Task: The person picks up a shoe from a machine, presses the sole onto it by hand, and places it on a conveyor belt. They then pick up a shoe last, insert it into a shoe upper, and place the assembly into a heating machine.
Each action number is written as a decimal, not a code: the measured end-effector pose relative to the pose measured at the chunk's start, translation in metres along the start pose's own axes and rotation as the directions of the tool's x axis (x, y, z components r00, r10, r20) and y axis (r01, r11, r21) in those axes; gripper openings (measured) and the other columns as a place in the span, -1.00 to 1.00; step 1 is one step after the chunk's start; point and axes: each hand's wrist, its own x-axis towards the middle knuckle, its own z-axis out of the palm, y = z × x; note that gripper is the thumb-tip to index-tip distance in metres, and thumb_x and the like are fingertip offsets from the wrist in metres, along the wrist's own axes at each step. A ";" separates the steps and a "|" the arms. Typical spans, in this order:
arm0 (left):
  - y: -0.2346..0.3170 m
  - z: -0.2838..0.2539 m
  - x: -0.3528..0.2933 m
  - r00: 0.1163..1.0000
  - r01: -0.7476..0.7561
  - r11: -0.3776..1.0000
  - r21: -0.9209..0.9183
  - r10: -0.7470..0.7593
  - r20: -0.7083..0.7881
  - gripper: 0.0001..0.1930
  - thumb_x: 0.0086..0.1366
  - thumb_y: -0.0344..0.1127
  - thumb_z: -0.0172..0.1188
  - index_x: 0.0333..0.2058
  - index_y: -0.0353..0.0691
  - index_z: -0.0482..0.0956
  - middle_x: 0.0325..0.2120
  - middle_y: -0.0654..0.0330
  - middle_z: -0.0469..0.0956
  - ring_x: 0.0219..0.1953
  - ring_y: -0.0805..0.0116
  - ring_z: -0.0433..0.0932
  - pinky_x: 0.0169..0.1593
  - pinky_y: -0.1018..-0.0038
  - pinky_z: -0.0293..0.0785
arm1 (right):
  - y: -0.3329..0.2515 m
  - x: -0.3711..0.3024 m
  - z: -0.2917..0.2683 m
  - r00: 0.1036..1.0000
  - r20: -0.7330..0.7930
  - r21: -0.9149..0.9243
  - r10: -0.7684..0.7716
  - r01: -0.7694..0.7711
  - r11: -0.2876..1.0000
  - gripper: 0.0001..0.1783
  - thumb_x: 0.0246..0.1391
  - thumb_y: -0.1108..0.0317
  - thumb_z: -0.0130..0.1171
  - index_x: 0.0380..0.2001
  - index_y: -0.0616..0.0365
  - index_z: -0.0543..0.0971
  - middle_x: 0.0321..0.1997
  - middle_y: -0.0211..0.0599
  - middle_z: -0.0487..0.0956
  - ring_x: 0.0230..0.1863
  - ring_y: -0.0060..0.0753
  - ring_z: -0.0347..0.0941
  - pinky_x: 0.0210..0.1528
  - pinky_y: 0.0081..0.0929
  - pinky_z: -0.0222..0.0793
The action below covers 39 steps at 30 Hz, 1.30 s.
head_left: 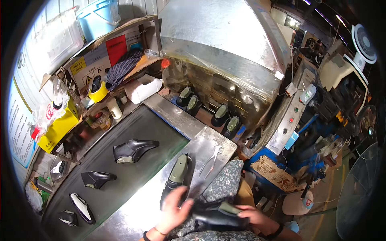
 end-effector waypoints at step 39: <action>0.002 0.077 0.007 0.741 0.561 0.700 -0.441 -0.189 0.644 -0.56 0.29 -0.48 0.21 0.13 -0.38 0.39 -0.12 0.14 0.60 -0.11 0.48 0.53 0.03 0.55 0.45 | -0.125 -0.156 -0.165 0.131 -0.235 -0.626 -0.963 0.738 0.253 0.04 -0.25 0.69 0.27 0.38 0.22 0.10 0.28 -0.20 0.37 0.24 -0.36 0.33 0.27 -0.42 0.22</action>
